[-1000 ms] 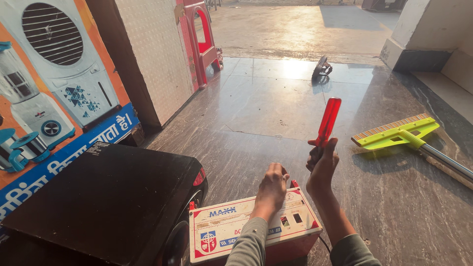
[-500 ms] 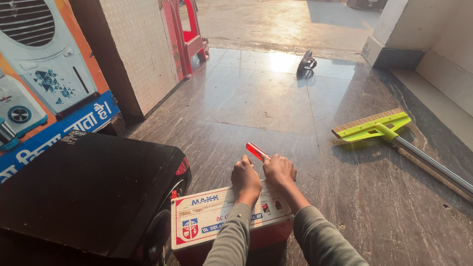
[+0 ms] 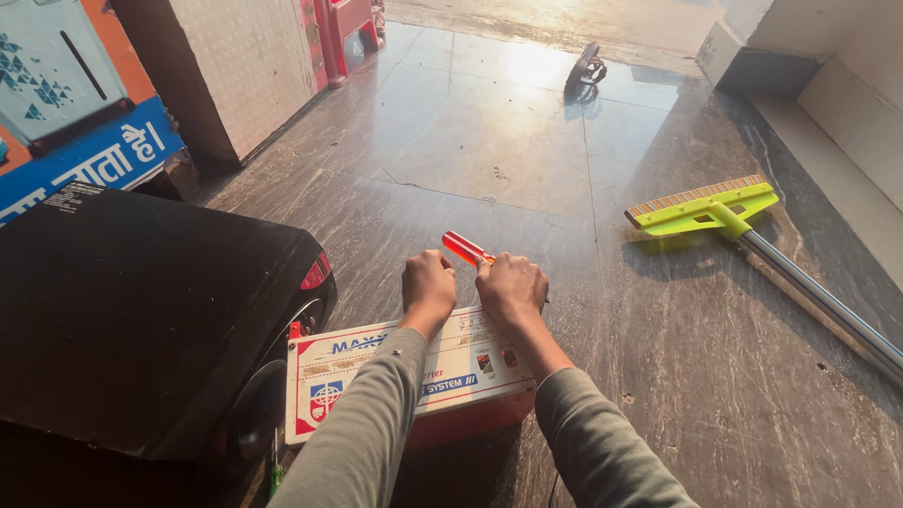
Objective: The person opens a red DC converter box, removes the front panel, and uses a red screwdriver to unscrew and remove the top cover. They then reattach the top cover and front panel, securing them with screws.
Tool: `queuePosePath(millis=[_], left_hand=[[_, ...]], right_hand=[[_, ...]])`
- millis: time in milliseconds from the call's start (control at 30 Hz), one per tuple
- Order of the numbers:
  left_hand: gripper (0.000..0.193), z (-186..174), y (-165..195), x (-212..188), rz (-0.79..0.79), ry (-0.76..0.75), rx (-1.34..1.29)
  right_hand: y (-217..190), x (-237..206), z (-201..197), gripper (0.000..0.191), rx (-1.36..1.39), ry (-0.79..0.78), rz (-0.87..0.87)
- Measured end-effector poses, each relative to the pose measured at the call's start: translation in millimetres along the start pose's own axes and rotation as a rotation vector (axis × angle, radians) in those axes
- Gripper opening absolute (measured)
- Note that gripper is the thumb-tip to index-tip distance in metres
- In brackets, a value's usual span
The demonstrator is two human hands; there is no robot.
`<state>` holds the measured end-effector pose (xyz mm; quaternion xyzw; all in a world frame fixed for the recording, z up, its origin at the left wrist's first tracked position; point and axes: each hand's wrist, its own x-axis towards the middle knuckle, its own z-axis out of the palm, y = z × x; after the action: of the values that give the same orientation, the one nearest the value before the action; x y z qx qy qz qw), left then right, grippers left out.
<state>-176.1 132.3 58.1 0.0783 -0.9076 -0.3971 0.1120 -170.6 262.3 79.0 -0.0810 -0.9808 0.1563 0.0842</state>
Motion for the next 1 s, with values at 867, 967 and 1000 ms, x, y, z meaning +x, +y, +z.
queuePosePath(millis=[867,967,1000], left_hand=[[0.022,-99.3,-53.3,-14.9,0.324,0.079,0.497],[0.016,-126.4,-83.9,-41.8,0.438,0.273,0.513],[0.015,-129.0,-87.9,-48.4,0.461,0.384,0.450]], right_hand=[[4.4,12.7,7.2,0.043,0.046,0.135,-0.070],[-11.6,-4.6,-6.4,0.035,0.104,0.372,-0.311],[-16.5,-11.7,-11.8,0.033,0.153,0.453,-0.427]])
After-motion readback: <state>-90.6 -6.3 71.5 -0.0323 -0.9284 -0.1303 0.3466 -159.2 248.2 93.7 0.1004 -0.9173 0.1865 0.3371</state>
